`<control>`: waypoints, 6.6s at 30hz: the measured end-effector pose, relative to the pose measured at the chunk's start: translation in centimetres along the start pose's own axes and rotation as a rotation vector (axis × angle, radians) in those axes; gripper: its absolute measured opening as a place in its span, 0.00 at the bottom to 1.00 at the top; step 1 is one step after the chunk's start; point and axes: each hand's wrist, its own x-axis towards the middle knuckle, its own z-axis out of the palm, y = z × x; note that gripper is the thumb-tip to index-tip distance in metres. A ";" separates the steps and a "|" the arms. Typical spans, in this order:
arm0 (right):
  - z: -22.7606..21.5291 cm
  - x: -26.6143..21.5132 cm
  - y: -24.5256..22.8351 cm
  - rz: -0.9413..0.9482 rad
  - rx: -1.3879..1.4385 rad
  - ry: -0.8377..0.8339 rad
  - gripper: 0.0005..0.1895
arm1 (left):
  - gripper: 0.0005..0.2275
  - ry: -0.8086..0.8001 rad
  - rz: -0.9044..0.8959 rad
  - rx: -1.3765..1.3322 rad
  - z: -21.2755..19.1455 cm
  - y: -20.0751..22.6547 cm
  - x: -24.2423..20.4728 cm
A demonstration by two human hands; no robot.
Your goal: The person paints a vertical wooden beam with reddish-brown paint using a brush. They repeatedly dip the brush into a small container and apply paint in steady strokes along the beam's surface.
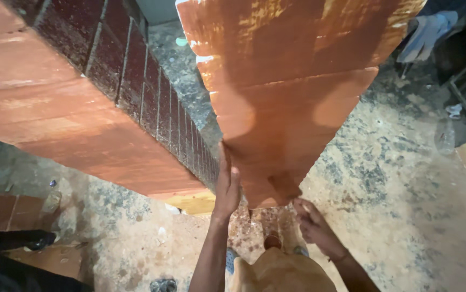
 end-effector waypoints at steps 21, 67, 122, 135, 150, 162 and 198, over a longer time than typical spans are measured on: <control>7.2 1.9 -13.2 -0.807 -0.349 0.139 0.27 | 0.35 -0.006 -0.017 -0.163 -1.8 0.5 0.2; 7.7 5.7 1.9 0.021 -0.170 -0.028 0.34 | 0.44 -0.036 -0.180 -0.312 -2.7 -3.0 0.2; -1.1 2.2 -10.8 -0.926 -0.728 0.415 0.22 | 0.31 0.139 -0.176 -0.039 1.6 -4.3 -1.6; -9.2 3.8 4.7 -0.255 -0.406 0.220 0.19 | 0.27 0.203 -0.050 0.050 2.3 -6.6 -1.8; 0.1 -1.8 -17.8 -0.818 -0.551 0.306 0.20 | 0.21 0.234 -0.141 0.018 0.5 -7.3 -0.9; -7.4 1.9 5.5 -0.309 -0.351 0.385 0.20 | 0.09 0.315 -0.135 0.091 0.3 -8.8 1.2; -1.4 6.3 6.1 -0.370 0.202 0.393 0.28 | 0.08 0.154 -0.165 0.122 -2.8 -10.9 2.6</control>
